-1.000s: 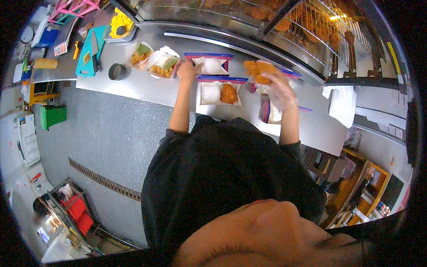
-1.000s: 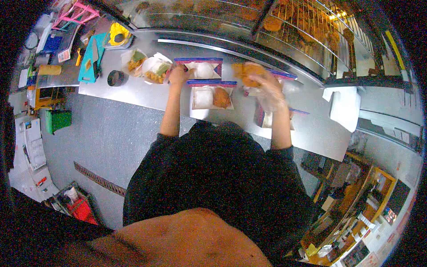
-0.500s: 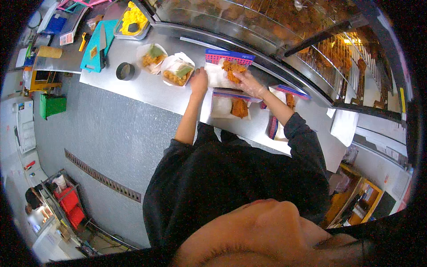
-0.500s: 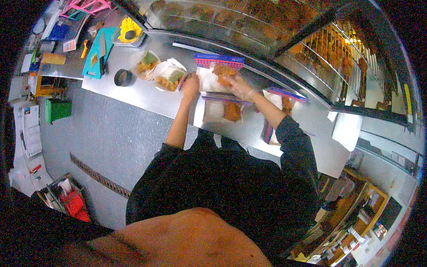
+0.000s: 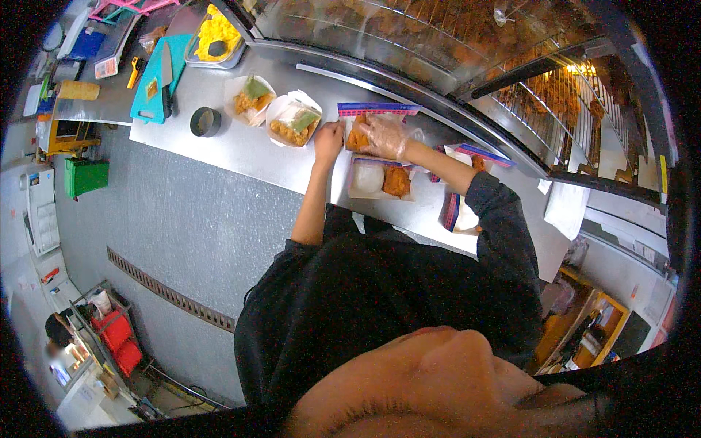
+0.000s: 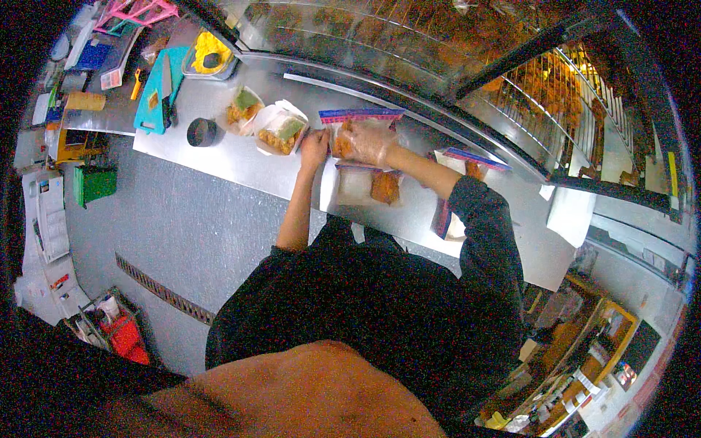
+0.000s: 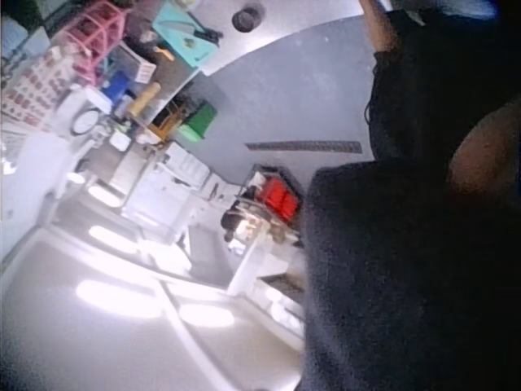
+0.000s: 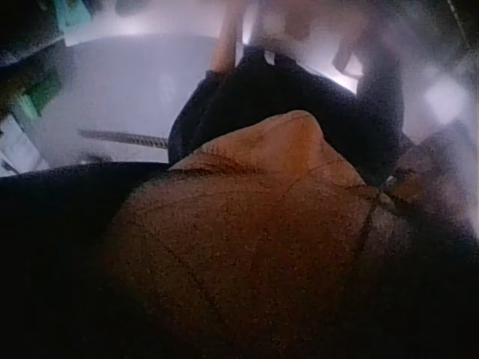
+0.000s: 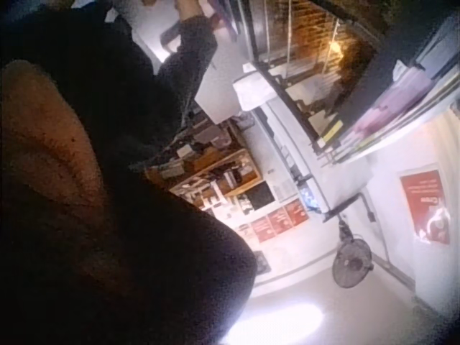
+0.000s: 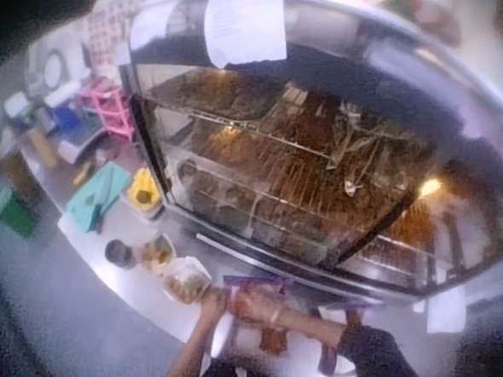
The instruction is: The person assembles multiple food orders by placing steamed buns and fried items into branded boxes and containers. They add condiment packets and arrange the completed orders on the counter.
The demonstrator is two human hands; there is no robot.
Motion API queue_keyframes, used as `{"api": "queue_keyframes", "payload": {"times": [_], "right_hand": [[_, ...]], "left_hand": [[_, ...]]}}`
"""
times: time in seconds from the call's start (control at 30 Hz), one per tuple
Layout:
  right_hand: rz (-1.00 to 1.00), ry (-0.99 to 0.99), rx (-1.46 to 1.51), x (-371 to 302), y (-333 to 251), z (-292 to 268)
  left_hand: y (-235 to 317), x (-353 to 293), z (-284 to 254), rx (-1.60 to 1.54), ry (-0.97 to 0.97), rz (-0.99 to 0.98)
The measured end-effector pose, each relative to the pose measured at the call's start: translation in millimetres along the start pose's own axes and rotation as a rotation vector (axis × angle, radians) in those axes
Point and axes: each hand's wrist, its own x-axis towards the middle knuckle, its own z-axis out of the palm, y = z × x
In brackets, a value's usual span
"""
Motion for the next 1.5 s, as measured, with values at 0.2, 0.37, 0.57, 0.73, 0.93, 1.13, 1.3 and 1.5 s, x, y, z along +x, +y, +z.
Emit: {"api": "queue_keyframes", "payload": {"times": [0.2,0.37,0.57,0.73,0.93,1.13,1.3,1.5], "right_hand": [[0.313,0.097,0.726,5,5,-5],[0.018,0.19,0.121,1,4,29],[0.158,-0.114,0.165,-7,-12,-13],[0.066,-0.184,0.302,-32,12,-14],[0.156,-0.171,0.109,-35,5,-25],[0.271,0.734,-0.641,-120,37,-127],[0.256,0.466,-0.917,-154,72,-129],[0.37,0.558,-0.821,-196,88,-123]], "left_hand": [[0,-6,4,-0.01,0.01,0.094],[-4,2,-9,-0.152,-0.271,-0.076],[8,-6,-19,-0.149,-0.243,-0.067],[-19,-1,0,-0.095,-0.065,0.184],[-6,21,2,-0.095,-0.21,0.174],[2,18,-8,-0.045,-0.064,0.148],[46,-6,-33,-0.357,-0.017,0.11],[96,-61,-84,-0.587,0.214,0.199]]}}
